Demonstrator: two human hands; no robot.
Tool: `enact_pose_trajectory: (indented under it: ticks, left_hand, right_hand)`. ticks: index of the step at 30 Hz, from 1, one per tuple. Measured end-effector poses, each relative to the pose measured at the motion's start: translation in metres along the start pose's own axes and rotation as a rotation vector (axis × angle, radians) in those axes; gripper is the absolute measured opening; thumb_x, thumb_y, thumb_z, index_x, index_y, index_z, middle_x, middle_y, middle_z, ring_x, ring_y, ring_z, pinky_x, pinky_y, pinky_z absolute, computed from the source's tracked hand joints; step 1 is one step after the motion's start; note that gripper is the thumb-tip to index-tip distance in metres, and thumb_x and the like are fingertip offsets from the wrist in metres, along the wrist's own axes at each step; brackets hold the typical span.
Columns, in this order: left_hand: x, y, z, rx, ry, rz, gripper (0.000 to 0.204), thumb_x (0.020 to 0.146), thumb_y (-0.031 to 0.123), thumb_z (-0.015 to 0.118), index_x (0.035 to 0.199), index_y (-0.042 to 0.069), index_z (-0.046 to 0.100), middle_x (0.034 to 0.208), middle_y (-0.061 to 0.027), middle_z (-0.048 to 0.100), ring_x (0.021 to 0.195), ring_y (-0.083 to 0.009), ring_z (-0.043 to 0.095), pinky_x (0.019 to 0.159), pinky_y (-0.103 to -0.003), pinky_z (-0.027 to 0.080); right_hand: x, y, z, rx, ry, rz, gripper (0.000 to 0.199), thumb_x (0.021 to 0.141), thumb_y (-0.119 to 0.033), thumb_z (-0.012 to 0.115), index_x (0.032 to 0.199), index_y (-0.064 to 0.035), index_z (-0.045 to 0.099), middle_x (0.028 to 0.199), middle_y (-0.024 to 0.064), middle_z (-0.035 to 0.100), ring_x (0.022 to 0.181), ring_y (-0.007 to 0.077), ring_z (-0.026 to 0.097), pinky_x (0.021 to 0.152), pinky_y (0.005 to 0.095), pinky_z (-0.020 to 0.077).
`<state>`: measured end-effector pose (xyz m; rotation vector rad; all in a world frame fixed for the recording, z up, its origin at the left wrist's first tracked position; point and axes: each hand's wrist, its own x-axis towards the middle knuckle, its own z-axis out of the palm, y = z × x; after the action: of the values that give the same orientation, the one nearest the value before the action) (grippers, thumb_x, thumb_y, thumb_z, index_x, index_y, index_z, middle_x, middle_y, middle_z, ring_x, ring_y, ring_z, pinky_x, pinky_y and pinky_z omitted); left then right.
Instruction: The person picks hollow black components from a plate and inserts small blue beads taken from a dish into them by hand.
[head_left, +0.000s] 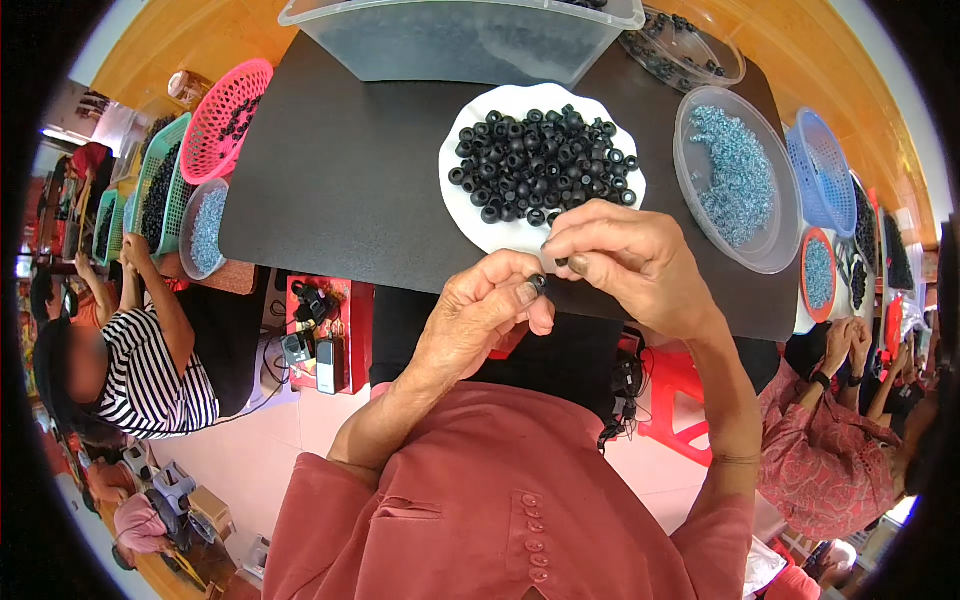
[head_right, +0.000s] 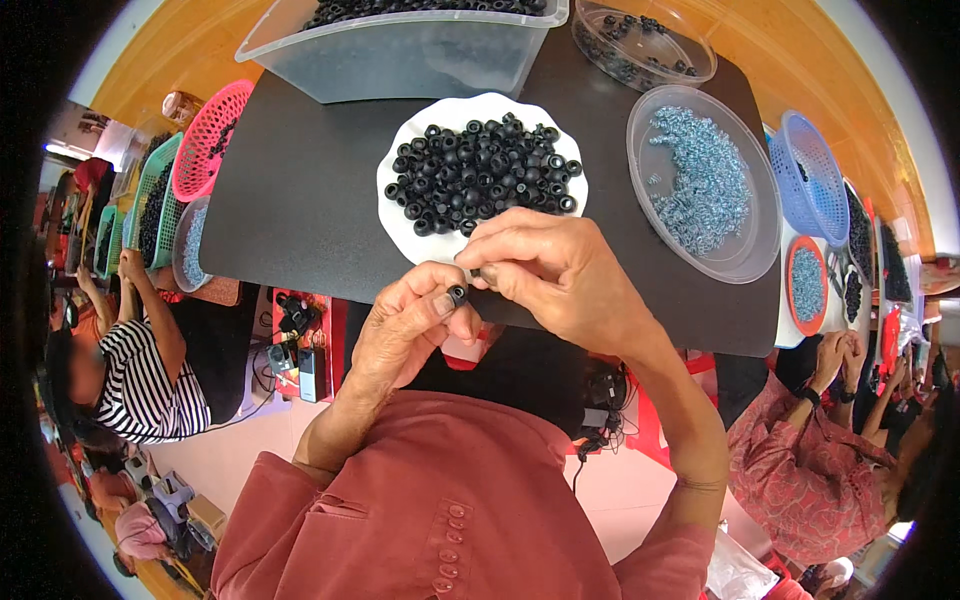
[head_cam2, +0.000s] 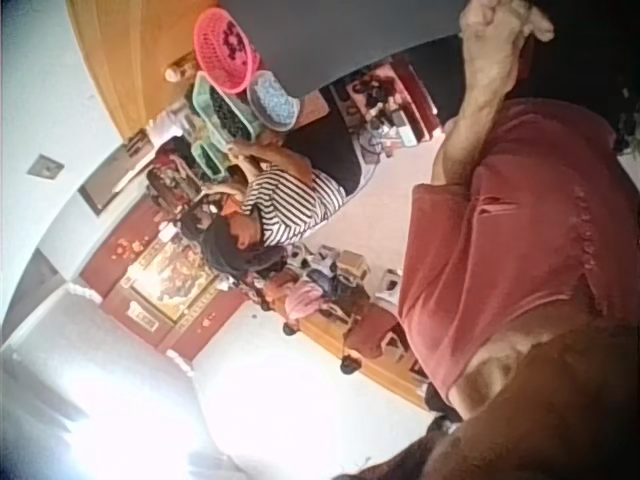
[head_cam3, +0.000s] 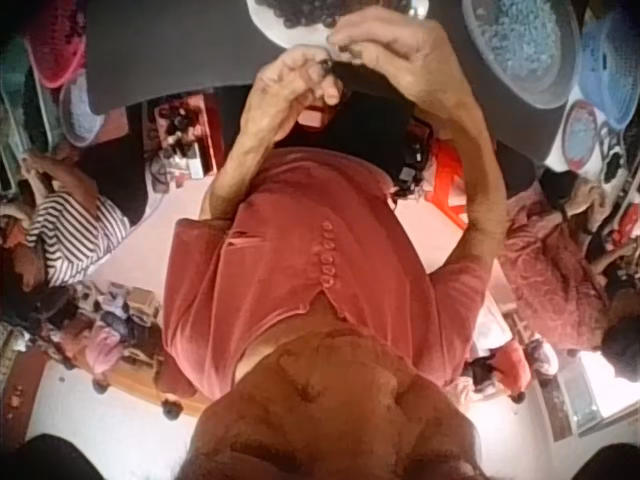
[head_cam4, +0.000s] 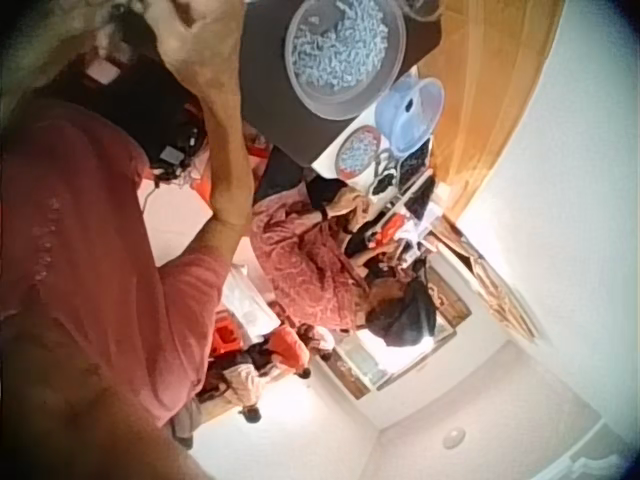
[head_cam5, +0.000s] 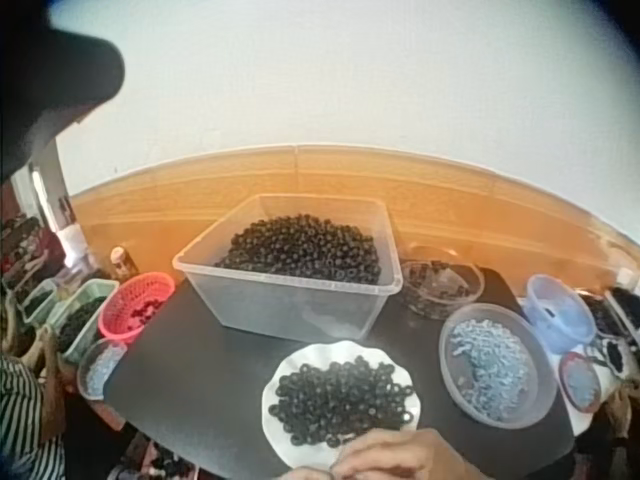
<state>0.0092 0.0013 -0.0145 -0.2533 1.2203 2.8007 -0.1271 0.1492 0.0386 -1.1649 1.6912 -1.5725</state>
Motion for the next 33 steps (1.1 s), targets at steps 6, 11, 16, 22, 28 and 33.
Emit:
enact_pose_trajectory:
  ticks: [6,11,16,22,28,33]
  left_hand:
    - [0.0012,-0.0041,0.0028,-0.049,0.017,0.073,0.018,0.094,0.01,0.049,0.11,0.002,0.054,0.08,-0.0066,0.063,0.072,-0.0095,0.06,0.056,-0.017,0.043]
    - [0.0022,-0.0011,0.0028,-0.045,-0.021,0.057,0.018,0.094,0.009,0.048,0.109,0.0,0.054,0.082,-0.0072,0.063,0.074,-0.0104,0.06,0.069,-0.021,0.049]
    - [0.0017,-0.0023,0.001,-0.042,0.001,0.052,0.019,0.094,0.01,0.049,0.109,0.0,0.054,0.081,-0.0069,0.063,0.073,-0.0097,0.06,0.061,-0.018,0.045]
    - [0.0022,-0.0031,-0.0016,-0.003,0.002,0.038,0.019,0.094,0.013,0.05,0.108,0.001,0.055,0.08,-0.0055,0.064,0.069,-0.0071,0.059,0.048,-0.015,0.037]
    - [0.0021,-0.0021,-0.0025,0.017,-0.01,0.014,0.02,0.094,0.014,0.051,0.108,0.001,0.055,0.079,-0.0051,0.064,0.067,-0.0062,0.059,0.047,-0.015,0.036]
    - [0.0025,-0.0039,0.002,-0.046,-0.003,0.064,0.018,0.094,0.012,0.05,0.107,0.0,0.055,0.082,-0.0063,0.063,0.072,-0.0092,0.06,0.062,-0.019,0.046]
  right_hand:
    - [-0.0038,-0.0069,0.0038,0.077,-0.017,0.115,0.015,0.082,0.003,0.059,0.093,0.0014,0.067,0.091,0.0066,0.063,0.078,0.0111,0.061,0.068,0.0219,0.0482]
    - [-0.0036,-0.0054,0.0058,0.124,-0.004,0.163,0.013,0.082,0.003,0.059,0.093,0.0019,0.067,0.09,0.0057,0.063,0.077,0.0095,0.06,0.068,0.0216,0.0482]
    - [-0.0034,-0.0093,0.0095,0.319,0.029,0.342,0.011,0.082,0.005,0.059,0.089,0.0027,0.066,0.09,0.0061,0.063,0.079,0.0098,0.06,0.068,0.0215,0.0487]
    - [-0.0036,-0.0044,0.0092,0.092,0.017,0.084,0.009,0.08,0.006,0.06,0.087,0.0025,0.066,0.09,0.0074,0.063,0.078,0.01,0.06,0.068,0.0227,0.0504]
    - [-0.0043,-0.0042,0.0065,0.046,-0.032,0.098,0.018,0.076,0.011,0.06,0.09,0.0021,0.065,0.094,0.0106,0.062,0.08,0.0133,0.06,0.07,0.0246,0.0499]
    - [-0.0034,-0.0058,0.0089,-0.119,0.004,-0.007,0.012,0.077,0.005,0.062,0.087,0.001,0.066,0.086,0.0071,0.065,0.072,0.0107,0.062,0.064,0.023,0.0505]
